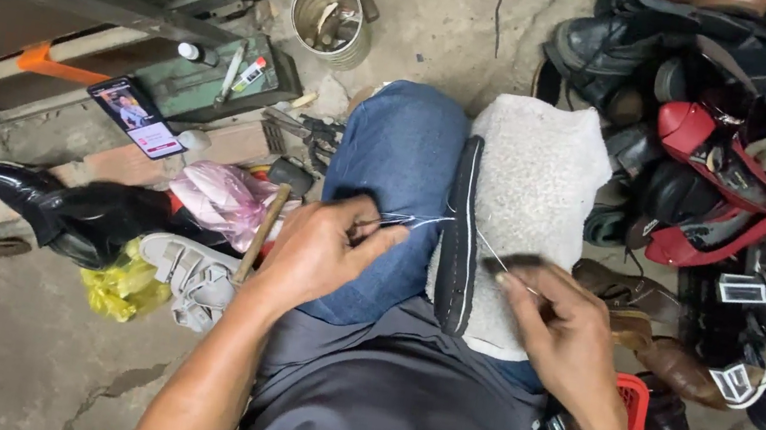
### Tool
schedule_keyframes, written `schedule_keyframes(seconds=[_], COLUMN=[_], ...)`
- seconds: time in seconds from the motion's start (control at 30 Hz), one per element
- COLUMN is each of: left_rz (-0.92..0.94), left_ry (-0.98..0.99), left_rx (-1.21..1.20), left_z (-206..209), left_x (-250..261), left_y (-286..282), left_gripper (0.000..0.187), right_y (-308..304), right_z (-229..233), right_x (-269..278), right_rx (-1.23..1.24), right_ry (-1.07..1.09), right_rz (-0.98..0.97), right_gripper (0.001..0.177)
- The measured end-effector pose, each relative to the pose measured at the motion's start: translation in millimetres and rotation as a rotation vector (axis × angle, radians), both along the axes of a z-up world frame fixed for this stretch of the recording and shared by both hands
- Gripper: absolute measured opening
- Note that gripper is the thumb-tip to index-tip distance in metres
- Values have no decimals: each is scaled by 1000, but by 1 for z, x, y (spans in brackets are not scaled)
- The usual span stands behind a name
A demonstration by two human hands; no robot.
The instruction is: The person sits on the floor and sews a black shoe sole using a needle and white thread. They repeatedly push the needle through the sole and pull the thread to create stitches while holding the sole on their lap.
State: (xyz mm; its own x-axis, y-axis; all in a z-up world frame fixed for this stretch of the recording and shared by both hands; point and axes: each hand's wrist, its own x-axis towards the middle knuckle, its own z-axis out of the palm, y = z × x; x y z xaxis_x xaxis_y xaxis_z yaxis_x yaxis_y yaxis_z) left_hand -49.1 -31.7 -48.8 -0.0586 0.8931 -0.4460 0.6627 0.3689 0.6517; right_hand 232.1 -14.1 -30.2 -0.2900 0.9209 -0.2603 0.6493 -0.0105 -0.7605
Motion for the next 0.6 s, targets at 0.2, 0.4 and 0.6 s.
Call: schedule_keyframes(seconds=[0.2,0.4,0.6], left_rz=[159,160,-85], left_ry=[-169,-189,63], left_rx=[-6,47,255], left_z=[-6,12,-2], left_x=[-2,9,37], left_y=[-9,-3,4], left_gripper=[29,25,33], right_y=[-3,-10,-14], right_z=[-2,14,17], right_x=[9,-23,-47], right_rx=[-59,-227,-40], right_ry=[821,596,154], right_rz=[-89,-58,100], right_gripper=[32,65,107])
